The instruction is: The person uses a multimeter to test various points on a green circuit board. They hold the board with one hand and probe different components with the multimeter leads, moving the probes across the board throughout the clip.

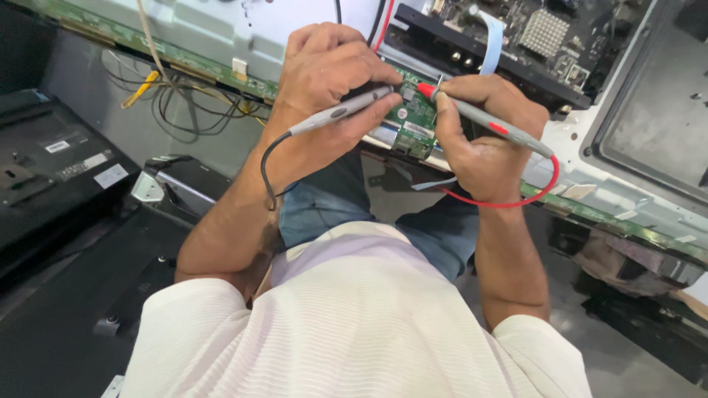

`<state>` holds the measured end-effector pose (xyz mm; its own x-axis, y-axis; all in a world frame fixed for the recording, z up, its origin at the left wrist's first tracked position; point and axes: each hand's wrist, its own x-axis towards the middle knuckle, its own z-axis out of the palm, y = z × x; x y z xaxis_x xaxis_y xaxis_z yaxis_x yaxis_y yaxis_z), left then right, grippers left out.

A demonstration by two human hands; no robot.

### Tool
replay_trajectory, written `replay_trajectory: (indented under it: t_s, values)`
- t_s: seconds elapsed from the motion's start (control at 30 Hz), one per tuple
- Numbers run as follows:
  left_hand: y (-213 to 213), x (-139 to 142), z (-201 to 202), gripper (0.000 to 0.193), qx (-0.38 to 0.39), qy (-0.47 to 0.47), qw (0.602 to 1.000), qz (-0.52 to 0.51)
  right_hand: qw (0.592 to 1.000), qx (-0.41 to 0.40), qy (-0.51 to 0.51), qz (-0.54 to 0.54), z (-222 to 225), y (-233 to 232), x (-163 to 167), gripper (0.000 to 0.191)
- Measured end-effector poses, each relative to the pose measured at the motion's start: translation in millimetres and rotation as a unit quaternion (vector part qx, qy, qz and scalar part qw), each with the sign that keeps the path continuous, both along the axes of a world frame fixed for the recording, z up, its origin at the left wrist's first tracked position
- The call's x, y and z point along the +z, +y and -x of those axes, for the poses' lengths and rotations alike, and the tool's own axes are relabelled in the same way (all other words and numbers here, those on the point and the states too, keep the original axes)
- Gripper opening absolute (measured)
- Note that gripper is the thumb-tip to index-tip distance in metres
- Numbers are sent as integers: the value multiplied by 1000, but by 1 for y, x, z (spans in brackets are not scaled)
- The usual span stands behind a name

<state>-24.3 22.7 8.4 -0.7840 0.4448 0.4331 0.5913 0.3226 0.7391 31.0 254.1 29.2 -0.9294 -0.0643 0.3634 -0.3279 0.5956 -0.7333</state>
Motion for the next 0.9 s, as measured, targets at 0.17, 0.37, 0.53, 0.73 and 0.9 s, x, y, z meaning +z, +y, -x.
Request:
replay_trajectory:
  t_s: [0.17, 0.37, 0.53, 0.73, 0.9]
  values:
    - [16, 10, 21, 18, -1, 4, 1000, 0, 1000, 1, 0, 9, 20, 14, 7, 8]
    - [31, 10, 44, 18, -4, 7, 1000, -10, 1000, 0, -1, 25, 43, 30, 9, 6]
    - [43, 5, 68, 18, -6, 21, 1000, 4, 999, 2, 32, 0, 63, 45, 4, 5]
    - [30, 37, 75, 19, -17, -88, 994, -67, 998, 11, 36, 45, 78, 38, 36, 5]
    - [20, 15, 52, 18, 4, -85, 994, -62, 994, 34, 94, 38, 63, 20, 24, 6]
